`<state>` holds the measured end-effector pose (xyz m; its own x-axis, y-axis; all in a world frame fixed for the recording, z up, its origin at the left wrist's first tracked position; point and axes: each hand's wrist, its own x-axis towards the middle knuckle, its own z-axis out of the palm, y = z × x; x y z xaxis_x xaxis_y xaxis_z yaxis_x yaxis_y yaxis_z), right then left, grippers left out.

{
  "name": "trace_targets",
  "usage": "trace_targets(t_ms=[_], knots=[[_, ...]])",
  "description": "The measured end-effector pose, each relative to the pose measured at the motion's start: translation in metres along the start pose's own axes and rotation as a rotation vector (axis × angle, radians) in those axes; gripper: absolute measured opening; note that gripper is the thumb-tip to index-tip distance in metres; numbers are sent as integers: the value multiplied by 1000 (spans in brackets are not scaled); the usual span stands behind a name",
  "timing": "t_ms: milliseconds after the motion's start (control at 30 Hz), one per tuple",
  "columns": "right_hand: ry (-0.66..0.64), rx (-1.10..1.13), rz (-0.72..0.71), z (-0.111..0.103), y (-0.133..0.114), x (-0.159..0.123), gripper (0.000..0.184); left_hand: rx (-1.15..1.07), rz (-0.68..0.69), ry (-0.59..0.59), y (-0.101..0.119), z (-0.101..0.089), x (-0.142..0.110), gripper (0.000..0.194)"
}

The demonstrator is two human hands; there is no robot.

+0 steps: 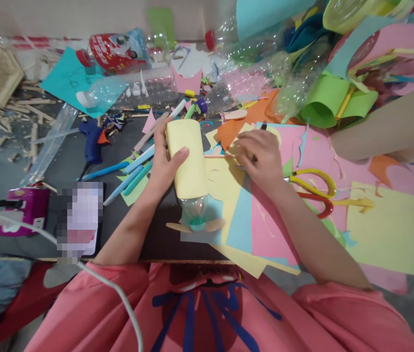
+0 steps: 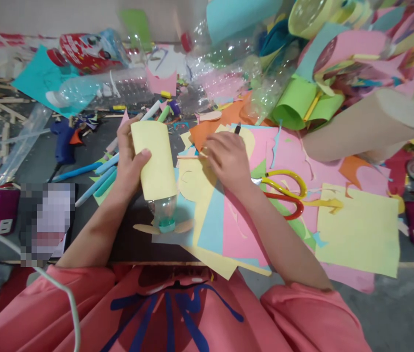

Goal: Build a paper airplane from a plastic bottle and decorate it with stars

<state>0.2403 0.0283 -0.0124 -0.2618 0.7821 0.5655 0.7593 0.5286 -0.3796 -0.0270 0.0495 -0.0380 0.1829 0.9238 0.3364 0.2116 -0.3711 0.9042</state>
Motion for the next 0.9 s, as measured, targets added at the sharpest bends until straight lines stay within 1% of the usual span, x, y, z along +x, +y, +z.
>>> trace_targets(t_ms=[67,167,233,300,367,433,533,600,667,733,800,833,900], knots=[[-104,13,-43,6,-7,-1,22,-28,-37,-35,3,0,-3,73],[-168,28,45,10,-7,0,23,-2,-57,-42,2,1,-5,69],[-180,65,120,9,-3,0,23,36,-33,-23,-1,2,-6,64],[-163,113,174,6,1,0,23,78,-3,11,-4,3,-6,59],[-136,137,207,4,4,0,24,107,9,43,-6,4,-5,55],[-121,113,226,6,8,3,26,122,10,59,-7,6,-3,54],[-115,46,235,18,17,12,30,153,10,64,-8,7,1,52],[-136,34,218,28,26,21,31,167,21,69,-7,8,3,48],[-179,40,201,36,34,31,30,160,76,65,-4,8,2,47],[-209,44,223,38,39,38,29,144,153,16,2,9,0,47],[-196,74,253,32,33,41,28,143,191,-68,9,11,-3,47],[-169,109,266,26,27,41,28,147,184,-101,13,12,-3,47],[-84,245,294,14,8,37,27,158,139,-119,18,15,-3,45]])
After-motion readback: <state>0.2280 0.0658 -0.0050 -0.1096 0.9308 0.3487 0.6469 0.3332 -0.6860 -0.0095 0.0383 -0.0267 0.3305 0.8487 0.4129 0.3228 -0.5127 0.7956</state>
